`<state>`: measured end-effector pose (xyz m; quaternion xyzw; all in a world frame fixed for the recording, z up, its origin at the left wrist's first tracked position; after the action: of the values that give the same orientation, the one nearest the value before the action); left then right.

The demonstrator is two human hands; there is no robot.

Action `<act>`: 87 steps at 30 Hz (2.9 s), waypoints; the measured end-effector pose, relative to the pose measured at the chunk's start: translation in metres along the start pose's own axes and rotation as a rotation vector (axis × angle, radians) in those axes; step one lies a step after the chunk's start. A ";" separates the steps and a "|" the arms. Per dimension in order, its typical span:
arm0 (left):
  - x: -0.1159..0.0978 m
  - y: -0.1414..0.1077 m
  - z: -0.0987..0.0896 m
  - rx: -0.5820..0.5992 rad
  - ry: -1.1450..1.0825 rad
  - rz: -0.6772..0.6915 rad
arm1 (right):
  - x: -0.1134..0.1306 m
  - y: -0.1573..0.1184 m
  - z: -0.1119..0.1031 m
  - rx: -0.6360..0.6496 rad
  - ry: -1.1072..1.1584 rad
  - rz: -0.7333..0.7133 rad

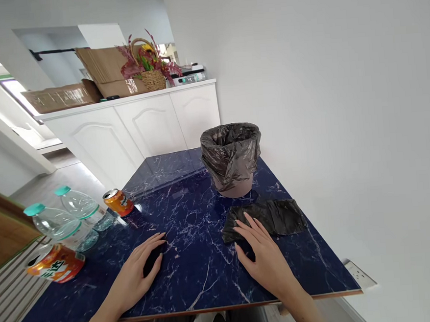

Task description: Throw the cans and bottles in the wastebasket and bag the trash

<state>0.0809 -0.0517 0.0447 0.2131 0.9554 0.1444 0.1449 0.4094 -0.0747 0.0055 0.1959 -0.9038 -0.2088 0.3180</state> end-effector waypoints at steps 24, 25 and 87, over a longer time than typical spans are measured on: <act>0.004 -0.018 0.006 -0.043 -0.035 0.024 | 0.008 -0.007 -0.016 -0.207 -0.119 -0.062; 0.004 -0.019 0.007 -0.045 -0.043 0.028 | 0.014 -0.003 -0.024 -0.252 -0.134 -0.071; 0.048 -0.015 -0.024 -0.117 -1.541 -0.574 | 0.140 0.076 -0.006 -0.081 0.320 0.039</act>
<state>0.0256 -0.0484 0.0516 -0.0077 0.5963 -0.0353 0.8019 0.2958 -0.0807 0.1165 0.1961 -0.8361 -0.2050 0.4696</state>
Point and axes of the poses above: each hand's wrist, its own y-axis towards the middle knuckle, its own z-axis out of the palm, x = y × z, the point moved 10 cm from there along y, towards the middle knuckle, and after that the axes turned 3 degrees about -z, right-handed, at the moved point
